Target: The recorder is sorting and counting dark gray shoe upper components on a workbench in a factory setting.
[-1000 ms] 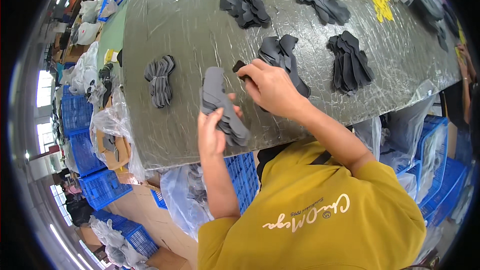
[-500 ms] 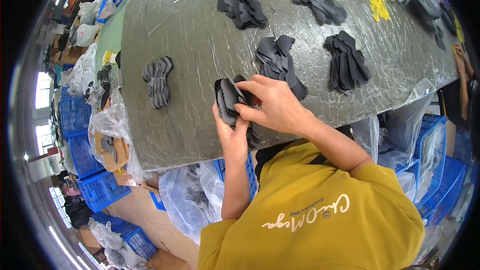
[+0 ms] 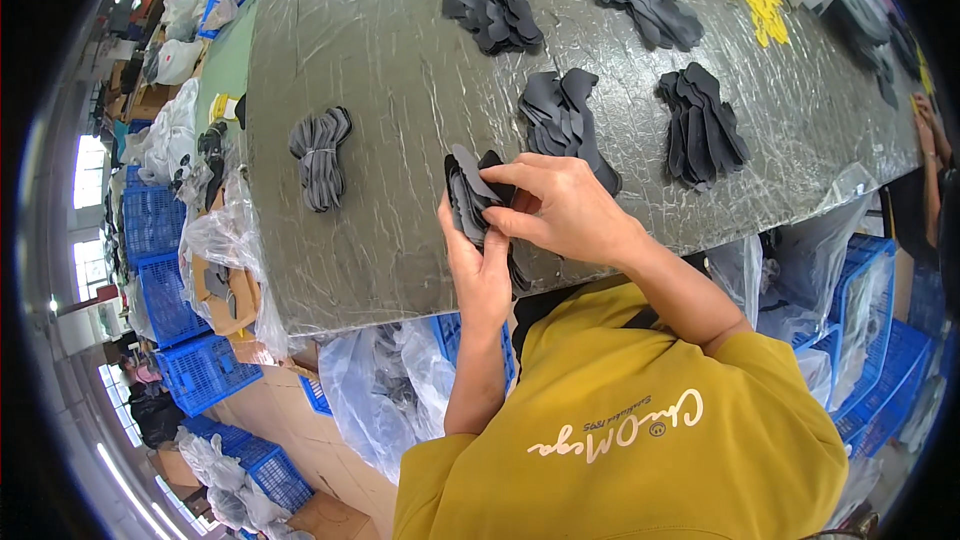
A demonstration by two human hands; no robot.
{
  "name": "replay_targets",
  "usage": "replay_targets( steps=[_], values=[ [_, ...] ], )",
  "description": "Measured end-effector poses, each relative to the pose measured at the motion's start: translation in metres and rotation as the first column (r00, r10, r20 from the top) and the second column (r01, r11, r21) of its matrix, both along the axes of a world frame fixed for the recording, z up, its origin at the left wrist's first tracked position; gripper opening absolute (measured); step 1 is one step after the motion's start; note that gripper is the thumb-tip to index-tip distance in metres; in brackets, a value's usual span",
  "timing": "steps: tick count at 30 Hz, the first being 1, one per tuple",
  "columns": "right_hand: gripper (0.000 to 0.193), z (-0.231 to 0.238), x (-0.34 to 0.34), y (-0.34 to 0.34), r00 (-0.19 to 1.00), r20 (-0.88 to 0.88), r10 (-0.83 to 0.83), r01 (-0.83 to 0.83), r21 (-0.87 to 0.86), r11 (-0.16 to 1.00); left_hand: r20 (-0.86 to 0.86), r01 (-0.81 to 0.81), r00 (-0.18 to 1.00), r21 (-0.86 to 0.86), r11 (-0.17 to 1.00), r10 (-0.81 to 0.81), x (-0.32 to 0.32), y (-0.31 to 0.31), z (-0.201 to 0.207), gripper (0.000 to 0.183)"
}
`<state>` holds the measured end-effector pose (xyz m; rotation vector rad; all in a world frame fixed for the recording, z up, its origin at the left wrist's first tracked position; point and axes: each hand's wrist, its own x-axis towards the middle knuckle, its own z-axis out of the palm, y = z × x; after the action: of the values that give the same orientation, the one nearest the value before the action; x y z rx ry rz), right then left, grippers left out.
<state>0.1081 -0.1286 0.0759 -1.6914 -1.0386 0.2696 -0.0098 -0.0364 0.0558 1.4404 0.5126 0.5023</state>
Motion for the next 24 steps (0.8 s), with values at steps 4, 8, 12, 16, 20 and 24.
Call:
replay_targets(
  steps=[4, 8, 12, 16, 20, 24],
  values=[
    [0.032, -0.004, 0.0, 0.0, 1.0, 0.007, 0.004, -0.004, 0.005, 1.0, -0.018, 0.015, 1.0, 0.027, 1.0, -0.015, -0.001, 0.001, -0.001, 0.053],
    [0.029, -0.003, -0.001, 0.002, 1.0, 0.013, 0.007, -0.007, 0.008, 1.0, -0.03, 0.014, 0.999, 0.12, 0.993, -0.011, -0.002, 0.001, -0.001, 0.053],
    [0.025, -0.004, 0.001, 0.002, 0.999, 0.042, -0.028, 0.026, 0.035, 0.999, -0.059, 0.021, 0.998, 0.289, 0.957, -0.005, -0.001, -0.004, 0.005, 0.054],
    [0.022, -0.003, -0.003, 0.003, 0.995, 0.05, -0.088, 0.085, 0.051, 0.995, -0.031, 0.008, 1.0, 0.237, 0.972, 0.0, -0.003, -0.007, 0.001, 0.053],
    [0.02, -0.006, -0.006, 0.005, 0.991, -0.03, -0.131, 0.134, 0.095, 0.986, 0.024, -0.067, 0.998, 0.141, 0.988, 0.064, -0.001, -0.01, -0.001, 0.051],
    [0.014, -0.004, -0.007, -0.002, 0.961, -0.253, -0.114, 0.144, 0.1, 0.985, 0.051, -0.174, 0.982, -0.127, 0.976, 0.182, 0.004, -0.012, 0.004, 0.043]
  ],
)
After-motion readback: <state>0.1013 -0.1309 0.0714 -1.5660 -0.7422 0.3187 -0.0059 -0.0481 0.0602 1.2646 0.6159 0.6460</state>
